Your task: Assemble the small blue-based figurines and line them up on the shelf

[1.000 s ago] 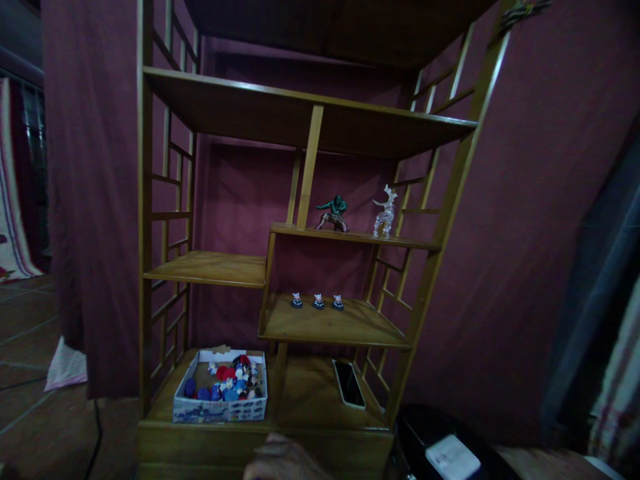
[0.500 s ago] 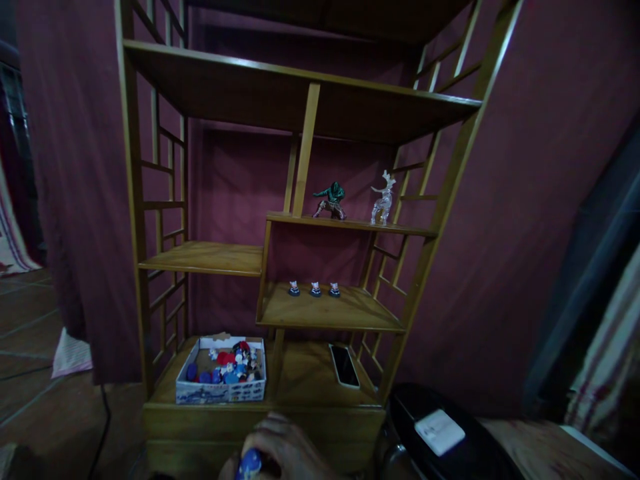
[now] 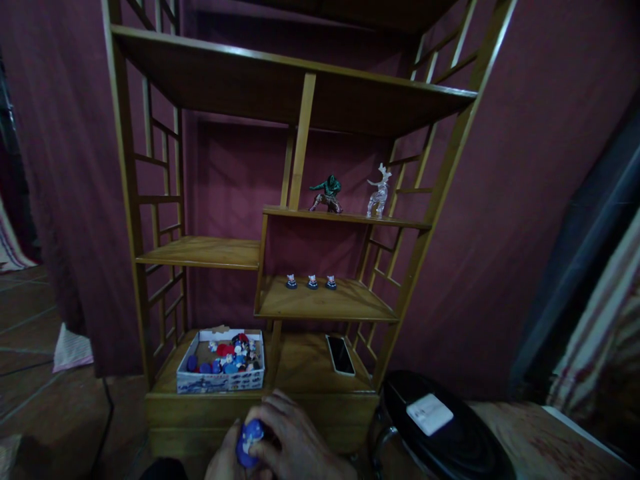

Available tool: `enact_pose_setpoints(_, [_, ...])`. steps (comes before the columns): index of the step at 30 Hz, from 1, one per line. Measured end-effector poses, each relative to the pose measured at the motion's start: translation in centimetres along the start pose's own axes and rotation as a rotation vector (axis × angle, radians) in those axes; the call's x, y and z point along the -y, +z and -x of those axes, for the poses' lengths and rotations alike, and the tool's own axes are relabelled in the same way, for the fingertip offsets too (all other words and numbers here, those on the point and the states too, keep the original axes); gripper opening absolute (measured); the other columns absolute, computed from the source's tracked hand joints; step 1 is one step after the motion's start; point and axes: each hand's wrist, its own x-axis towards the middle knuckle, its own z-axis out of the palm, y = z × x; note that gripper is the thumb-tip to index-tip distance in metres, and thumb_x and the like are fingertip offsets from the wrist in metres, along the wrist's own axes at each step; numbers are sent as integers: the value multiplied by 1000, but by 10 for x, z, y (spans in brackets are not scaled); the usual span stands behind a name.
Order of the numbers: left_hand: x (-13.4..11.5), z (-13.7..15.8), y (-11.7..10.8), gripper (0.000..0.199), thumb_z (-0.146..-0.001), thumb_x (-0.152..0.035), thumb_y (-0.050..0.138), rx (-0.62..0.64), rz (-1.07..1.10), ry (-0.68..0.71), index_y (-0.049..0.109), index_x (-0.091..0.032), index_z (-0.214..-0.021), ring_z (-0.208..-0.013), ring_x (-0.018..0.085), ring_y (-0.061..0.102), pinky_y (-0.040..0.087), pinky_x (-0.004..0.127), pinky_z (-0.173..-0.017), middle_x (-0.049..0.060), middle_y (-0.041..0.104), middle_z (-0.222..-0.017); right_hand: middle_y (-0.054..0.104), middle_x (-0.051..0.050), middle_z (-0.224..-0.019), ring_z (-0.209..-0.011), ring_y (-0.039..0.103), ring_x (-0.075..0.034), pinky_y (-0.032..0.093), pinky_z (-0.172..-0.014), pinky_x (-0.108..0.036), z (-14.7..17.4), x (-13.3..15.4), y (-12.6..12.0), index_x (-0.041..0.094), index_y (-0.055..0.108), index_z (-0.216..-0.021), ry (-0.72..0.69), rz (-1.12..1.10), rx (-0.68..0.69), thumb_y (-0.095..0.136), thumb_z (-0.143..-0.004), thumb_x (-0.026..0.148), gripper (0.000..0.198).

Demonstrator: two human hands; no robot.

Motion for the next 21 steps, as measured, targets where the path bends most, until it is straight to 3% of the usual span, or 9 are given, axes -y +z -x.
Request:
enact_pose_setpoints(6, [-12, 17, 37, 21, -85, -24, 42, 44, 70, -16, 52, -14, -100, -46, 13, 56, 46, 22, -44, 4, 60, -63, 59, 0, -91, -90, 51, -15, 39, -81, -25, -5, 3, -7, 22, 58, -93, 156, -171, -191, 60, -71, 15, 23])
enact_pose_setpoints(11, [-28, 30, 61, 19, -87, -21, 39, 133, 110, 13, 52, -13, -98, -47, 11, 56, 45, 21, -45, 3, 61, -66, 58, -2, -93, -88, 53, -16, 41, -79, -27, -11, -7, -13, 21, 60, -95, 191, -237, -291, 61, -71, 17, 25])
enact_pose_setpoints(21, [-29, 40, 75, 15, -86, -20, 39, 224, 132, 16, 52, -13, -84, -53, 12, 57, 48, 27, -56, 3, 60, -66, 61, -3, -90, -85, 56, -15, 44, -76, -27, -8, -9, -28, 19, 60, -94, 185, -274, -378, 60, -73, 23, 22])
